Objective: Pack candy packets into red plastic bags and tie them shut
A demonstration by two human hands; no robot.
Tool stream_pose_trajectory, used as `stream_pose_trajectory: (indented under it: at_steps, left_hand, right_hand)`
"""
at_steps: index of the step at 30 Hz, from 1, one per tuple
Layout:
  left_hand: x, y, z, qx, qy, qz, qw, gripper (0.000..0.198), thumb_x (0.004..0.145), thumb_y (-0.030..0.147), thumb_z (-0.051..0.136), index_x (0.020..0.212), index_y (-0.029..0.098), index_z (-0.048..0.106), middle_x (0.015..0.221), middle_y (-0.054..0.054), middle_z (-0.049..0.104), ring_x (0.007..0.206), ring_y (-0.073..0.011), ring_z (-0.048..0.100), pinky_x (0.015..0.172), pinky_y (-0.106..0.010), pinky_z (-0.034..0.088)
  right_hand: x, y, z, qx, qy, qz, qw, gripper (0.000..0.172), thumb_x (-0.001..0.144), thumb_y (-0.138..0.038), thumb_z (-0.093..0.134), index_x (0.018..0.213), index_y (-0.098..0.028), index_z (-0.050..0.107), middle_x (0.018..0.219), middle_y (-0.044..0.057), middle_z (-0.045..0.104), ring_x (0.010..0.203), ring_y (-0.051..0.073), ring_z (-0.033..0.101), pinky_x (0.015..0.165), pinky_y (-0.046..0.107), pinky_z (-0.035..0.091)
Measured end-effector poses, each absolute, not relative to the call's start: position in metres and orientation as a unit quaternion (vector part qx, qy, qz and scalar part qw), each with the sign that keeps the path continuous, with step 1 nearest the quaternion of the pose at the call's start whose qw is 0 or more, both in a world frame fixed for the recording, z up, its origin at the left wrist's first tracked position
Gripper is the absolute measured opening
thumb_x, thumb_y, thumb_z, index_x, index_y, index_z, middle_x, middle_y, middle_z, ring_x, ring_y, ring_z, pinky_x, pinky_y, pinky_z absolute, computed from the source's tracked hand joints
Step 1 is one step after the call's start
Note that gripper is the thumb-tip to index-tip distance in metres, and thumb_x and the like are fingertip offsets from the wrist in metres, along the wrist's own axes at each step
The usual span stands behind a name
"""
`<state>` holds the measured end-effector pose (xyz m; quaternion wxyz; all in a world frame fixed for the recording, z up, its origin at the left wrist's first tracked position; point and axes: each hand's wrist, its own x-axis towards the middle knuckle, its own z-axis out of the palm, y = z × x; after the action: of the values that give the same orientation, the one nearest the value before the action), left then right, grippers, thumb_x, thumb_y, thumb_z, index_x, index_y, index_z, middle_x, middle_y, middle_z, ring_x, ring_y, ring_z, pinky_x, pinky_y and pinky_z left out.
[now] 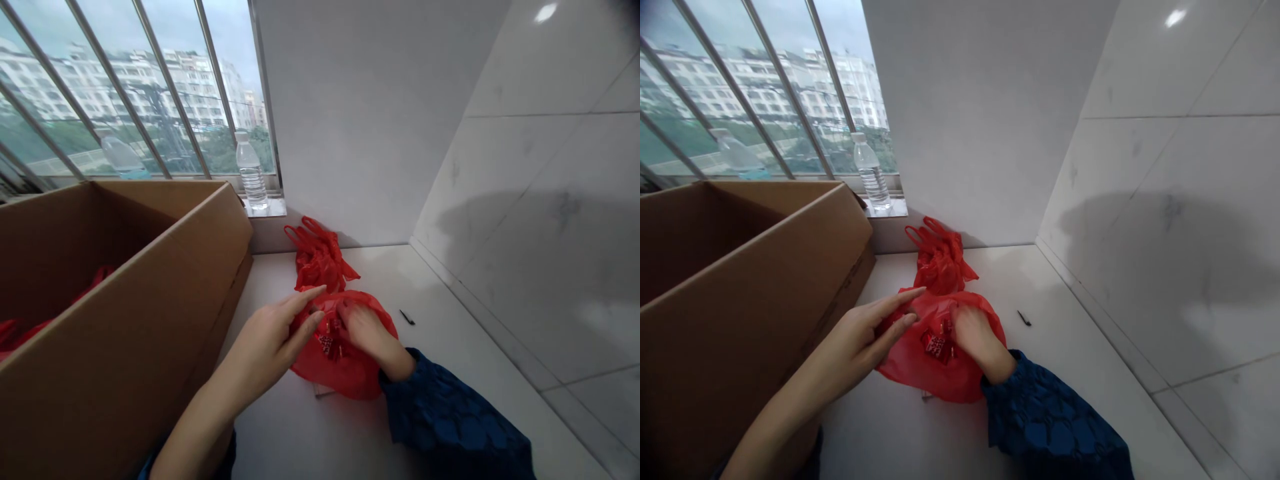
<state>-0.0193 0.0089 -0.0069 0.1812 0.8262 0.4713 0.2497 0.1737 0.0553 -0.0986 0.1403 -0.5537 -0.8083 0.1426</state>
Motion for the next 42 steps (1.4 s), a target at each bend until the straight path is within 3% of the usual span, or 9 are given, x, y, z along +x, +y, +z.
stream_pose_trajectory:
  at_steps: [4,7,11,15,22,27,32,37,42]
  left_hand:
    - [-0.022,0.016,-0.013,0.815,0.521,0.223,0.12,0.044,0.101,0.042,0.041,0.14,0.027,0.051,0.134,-0.007,0.063,0.105,-0.0265,0.067,0.087,-0.037,0.051]
    - [-0.021,0.019,-0.014,0.812,0.531,0.215,0.113,0.039,0.1,0.041,0.042,0.134,0.026,0.056,0.134,-0.007,0.063,0.104,-0.0264,0.067,0.086,-0.037,0.05]
    - [-0.015,0.018,-0.011,0.819,0.49,0.228,0.192,0.034,0.101,0.043,0.04,0.101,0.021,0.066,0.097,-0.004,0.072,0.084,-0.0193,0.065,0.068,-0.027,0.047]
    - [-0.012,0.018,-0.01,0.797,0.484,0.264,0.246,0.043,0.1,0.048,0.04,0.074,0.018,0.055,0.066,0.002,0.056,0.061,-0.0125,0.051,0.055,-0.022,0.037]
    - [-0.015,0.027,-0.017,0.778,0.478,0.306,0.27,0.033,0.095,0.044,0.055,0.076,0.017,0.057,0.066,0.004,0.054,0.059,-0.0098,0.044,0.055,-0.02,0.035]
    - [-0.015,0.028,-0.019,0.779,0.472,0.303,0.281,0.033,0.096,0.043,0.052,0.076,0.018,0.055,0.065,0.004,0.052,0.058,-0.0092,0.043,0.053,-0.019,0.034]
    - [-0.014,0.028,-0.019,0.782,0.469,0.298,0.283,0.035,0.096,0.043,0.051,0.072,0.017,0.052,0.062,0.005,0.046,0.056,-0.0089,0.04,0.051,-0.019,0.033]
    - [-0.014,0.027,-0.017,0.785,0.464,0.295,0.285,0.036,0.098,0.044,0.046,0.075,0.018,0.052,0.062,0.004,0.047,0.056,-0.0101,0.043,0.051,-0.02,0.035]
    - [-0.014,0.026,-0.015,0.794,0.463,0.288,0.27,0.036,0.099,0.043,0.045,0.075,0.018,0.054,0.063,0.003,0.051,0.056,-0.0108,0.047,0.052,-0.02,0.036]
  right_hand:
    - [0.19,0.037,-0.064,-0.538,-0.815,0.138,0.162,0.009,0.084,-0.024,0.064,0.09,-0.019,0.059,0.088,0.006,0.072,0.078,0.022,0.066,0.064,0.03,0.04]
    - [0.2,0.019,-0.042,-0.501,-0.809,0.163,0.262,0.012,0.086,-0.024,0.063,0.096,-0.022,0.057,0.089,-0.001,0.071,0.076,0.016,0.067,0.067,0.027,0.043]
    - [0.201,0.006,-0.031,-0.481,-0.792,0.158,0.342,0.015,0.086,-0.023,0.065,0.098,-0.024,0.055,0.088,-0.003,0.071,0.075,0.014,0.068,0.069,0.027,0.047]
    - [0.196,0.007,-0.034,-0.481,-0.789,0.16,0.346,0.018,0.085,-0.025,0.067,0.097,-0.024,0.054,0.09,-0.002,0.072,0.075,0.016,0.068,0.068,0.028,0.048]
    - [0.195,0.014,-0.035,-0.473,-0.771,0.232,0.357,0.022,0.087,-0.038,0.069,0.099,-0.024,0.057,0.09,-0.002,0.071,0.073,0.015,0.065,0.067,0.028,0.048]
    - [0.199,0.023,-0.037,-0.425,-0.738,0.382,0.36,0.031,0.099,-0.051,0.048,0.099,-0.023,0.06,0.084,-0.002,0.066,0.07,0.013,0.064,0.066,0.027,0.048]
    - [0.197,0.033,-0.046,-0.345,-0.709,0.498,0.36,0.038,0.099,-0.051,0.047,0.082,-0.019,0.057,0.074,-0.003,0.057,0.065,0.012,0.062,0.065,0.026,0.05]
    - [0.194,0.034,-0.049,-0.292,-0.683,0.565,0.359,0.033,0.1,-0.046,0.048,0.085,-0.018,0.058,0.078,-0.002,0.06,0.069,0.012,0.065,0.065,0.025,0.053]
    - [0.196,0.033,-0.043,-0.319,-0.713,0.53,0.329,0.033,0.102,-0.045,0.042,0.09,-0.018,0.057,0.081,0.001,0.065,0.073,0.014,0.067,0.069,0.027,0.054]
